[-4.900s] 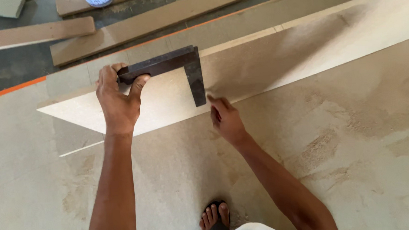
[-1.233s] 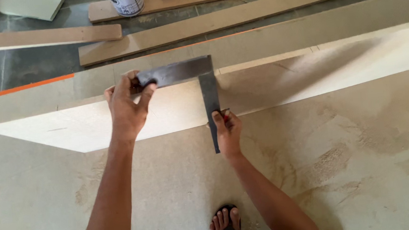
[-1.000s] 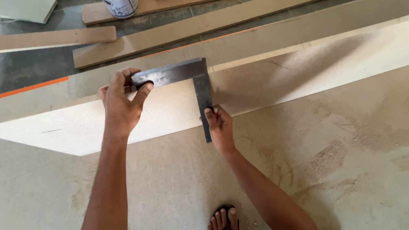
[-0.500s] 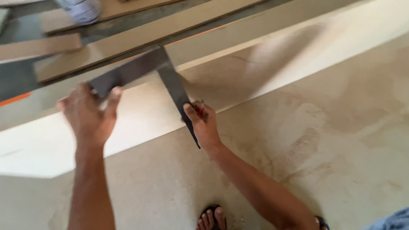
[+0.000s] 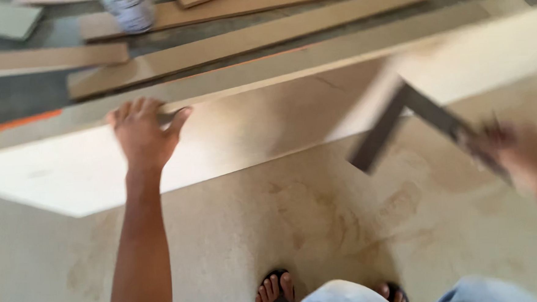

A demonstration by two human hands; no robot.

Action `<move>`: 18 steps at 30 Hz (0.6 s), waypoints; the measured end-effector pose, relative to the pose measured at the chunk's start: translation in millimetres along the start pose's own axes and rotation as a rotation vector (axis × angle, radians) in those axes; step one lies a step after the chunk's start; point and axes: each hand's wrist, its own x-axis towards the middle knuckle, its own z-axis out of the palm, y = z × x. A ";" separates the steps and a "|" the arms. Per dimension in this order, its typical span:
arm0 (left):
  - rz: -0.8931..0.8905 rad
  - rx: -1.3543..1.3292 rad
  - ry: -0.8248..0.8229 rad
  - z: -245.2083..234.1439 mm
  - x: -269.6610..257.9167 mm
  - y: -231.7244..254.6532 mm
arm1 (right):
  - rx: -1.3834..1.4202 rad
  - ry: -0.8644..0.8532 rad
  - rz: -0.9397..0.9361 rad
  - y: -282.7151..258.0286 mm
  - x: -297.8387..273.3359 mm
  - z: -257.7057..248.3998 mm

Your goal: The person uses a square ruler and a red pencil to mark straight lines on a large sheet of plywood. They align the ruler along the edge of the wood and draw lines to create a grid pattern.

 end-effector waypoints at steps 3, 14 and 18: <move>0.005 -0.049 0.030 3.1 0.9 0.0 | 0.073 0.224 0.147 146.7 -40.9 4.1; 0.031 0.271 -0.066 -2.5 13.3 26.8 | -0.179 0.466 0.426 284.9 -123.0 72.9; 0.170 0.208 -0.096 18.2 18.2 72.6 | -0.196 0.500 0.426 239.0 -79.5 43.2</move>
